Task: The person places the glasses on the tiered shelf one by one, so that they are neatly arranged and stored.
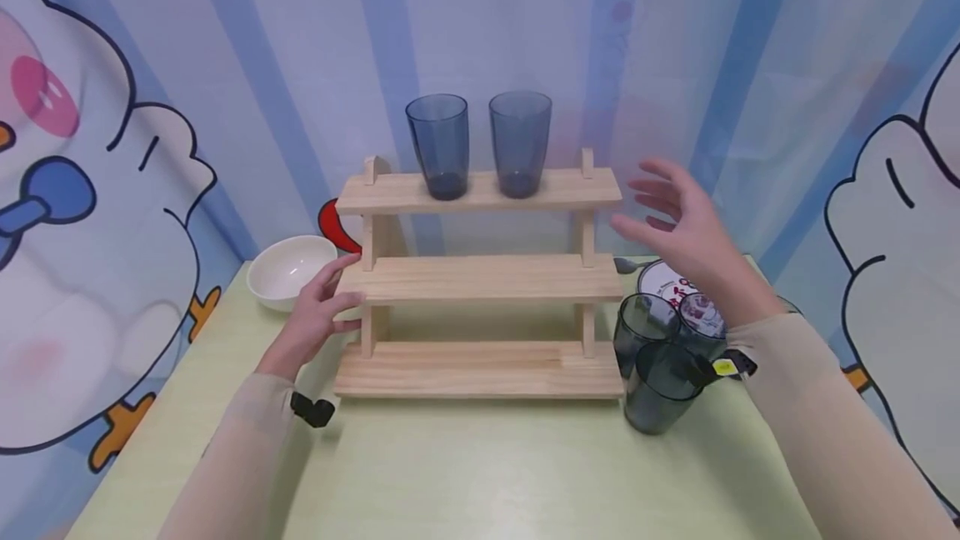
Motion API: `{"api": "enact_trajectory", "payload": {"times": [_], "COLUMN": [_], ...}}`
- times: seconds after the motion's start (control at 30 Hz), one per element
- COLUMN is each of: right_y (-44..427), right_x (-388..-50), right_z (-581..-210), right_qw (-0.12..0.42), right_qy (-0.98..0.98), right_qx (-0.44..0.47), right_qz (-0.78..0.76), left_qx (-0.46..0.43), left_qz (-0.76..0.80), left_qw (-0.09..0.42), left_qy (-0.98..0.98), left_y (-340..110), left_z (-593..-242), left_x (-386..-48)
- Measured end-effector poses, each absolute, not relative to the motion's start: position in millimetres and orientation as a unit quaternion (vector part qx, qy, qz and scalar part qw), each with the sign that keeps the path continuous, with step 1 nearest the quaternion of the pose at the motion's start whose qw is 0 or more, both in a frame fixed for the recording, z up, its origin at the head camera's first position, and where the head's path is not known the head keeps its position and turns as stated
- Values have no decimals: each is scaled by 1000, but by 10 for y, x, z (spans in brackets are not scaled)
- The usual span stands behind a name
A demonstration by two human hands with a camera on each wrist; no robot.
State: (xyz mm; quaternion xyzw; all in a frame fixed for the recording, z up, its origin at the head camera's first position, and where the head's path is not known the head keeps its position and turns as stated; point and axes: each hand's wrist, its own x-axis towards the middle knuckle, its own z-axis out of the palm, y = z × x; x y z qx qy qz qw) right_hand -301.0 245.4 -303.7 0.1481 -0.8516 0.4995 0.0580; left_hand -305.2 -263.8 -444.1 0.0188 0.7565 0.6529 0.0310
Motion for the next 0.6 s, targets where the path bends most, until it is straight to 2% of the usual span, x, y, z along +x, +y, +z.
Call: {"api": "enact_trajectory", "payload": {"times": [0.6], "right_y": [2859], "right_x": [-2236], "right_z": [-3649], "right_qw": [100], "right_qy": [-884], "right_qx": [179], "right_qz": [420], "left_qx": [20], "left_qz": [656], "left_qw": [28], "left_qy": [754], "left_y": [-2645], "left_z": [-4448], "left_x": [-3052]}}
